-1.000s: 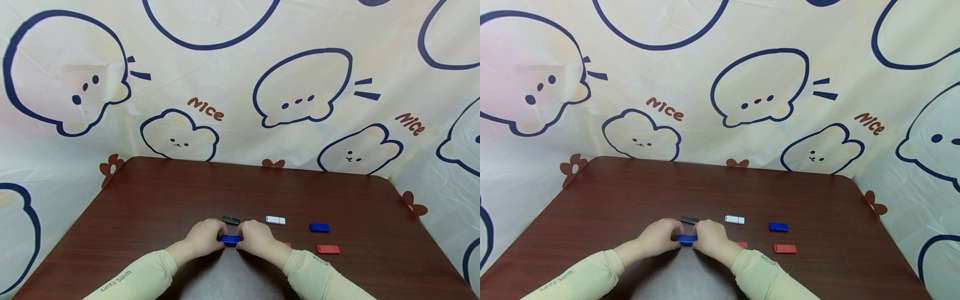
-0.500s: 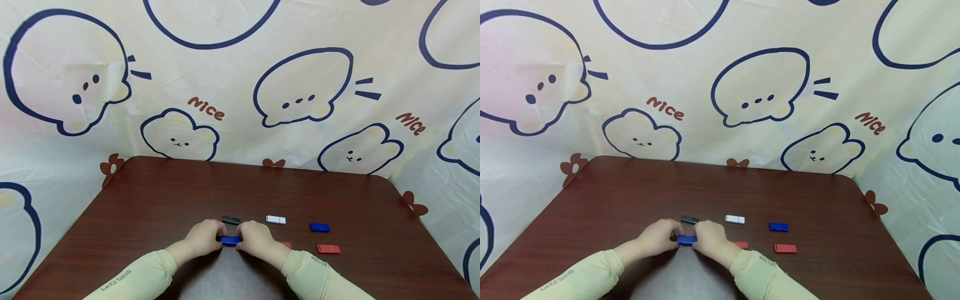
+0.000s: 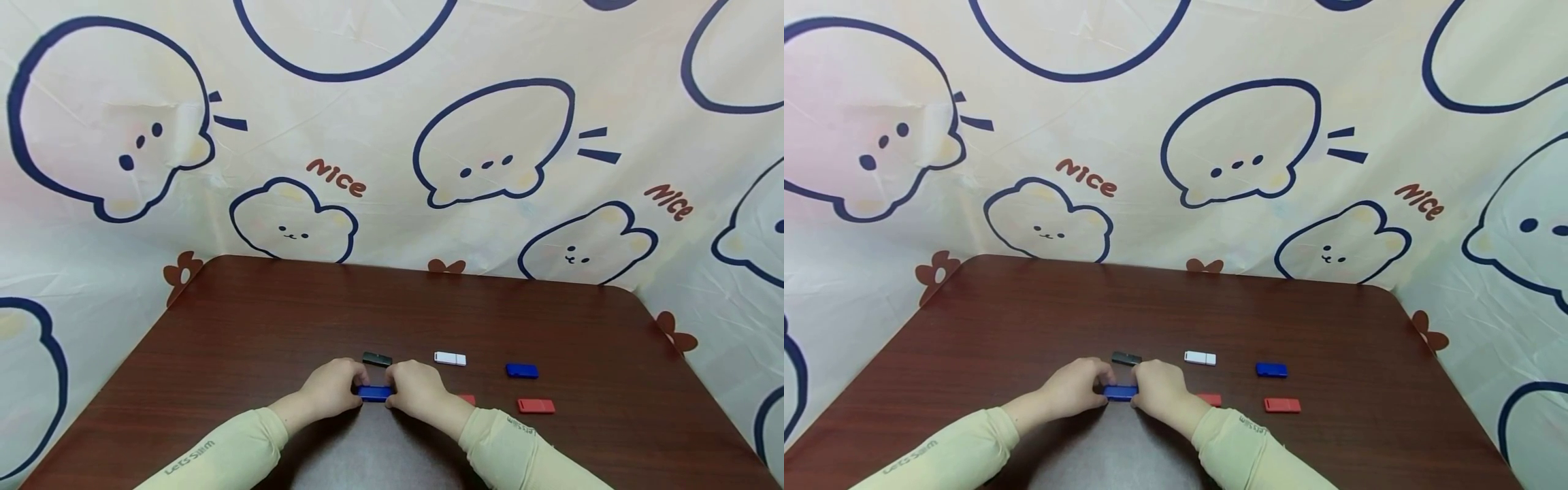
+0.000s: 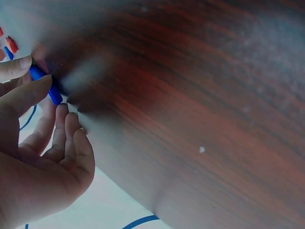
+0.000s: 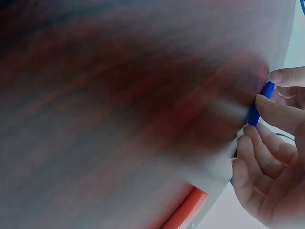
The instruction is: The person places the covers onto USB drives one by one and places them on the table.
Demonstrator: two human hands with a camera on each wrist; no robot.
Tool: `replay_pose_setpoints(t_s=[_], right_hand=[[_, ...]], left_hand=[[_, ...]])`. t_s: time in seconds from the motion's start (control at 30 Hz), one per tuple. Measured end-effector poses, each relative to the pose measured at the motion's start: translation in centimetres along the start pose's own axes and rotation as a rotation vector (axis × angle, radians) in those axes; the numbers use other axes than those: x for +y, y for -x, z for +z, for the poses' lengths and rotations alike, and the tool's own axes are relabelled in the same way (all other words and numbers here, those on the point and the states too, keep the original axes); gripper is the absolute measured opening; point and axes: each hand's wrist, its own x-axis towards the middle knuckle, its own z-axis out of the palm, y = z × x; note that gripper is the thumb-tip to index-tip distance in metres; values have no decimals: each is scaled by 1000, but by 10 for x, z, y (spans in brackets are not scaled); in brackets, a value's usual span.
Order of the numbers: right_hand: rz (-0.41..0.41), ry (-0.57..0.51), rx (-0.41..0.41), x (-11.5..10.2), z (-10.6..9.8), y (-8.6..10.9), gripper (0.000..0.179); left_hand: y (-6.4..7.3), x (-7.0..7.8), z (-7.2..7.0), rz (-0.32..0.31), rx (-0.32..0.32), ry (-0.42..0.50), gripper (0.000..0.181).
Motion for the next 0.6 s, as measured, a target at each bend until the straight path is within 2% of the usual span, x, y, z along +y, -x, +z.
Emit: replay_pose_setpoints(t_s=[0.43,0.47,0.6], right_hand=[[13,-5,2,1,3,-1,16],[12,-7,3,1,3,0,16],[-5,-39,34,3,2,1,14]], left_hand=[[-1,-4,2,20,10,22,20],[-1,-6,4,43,22,11,19],[-1,-5,6,26,62,22,16]])
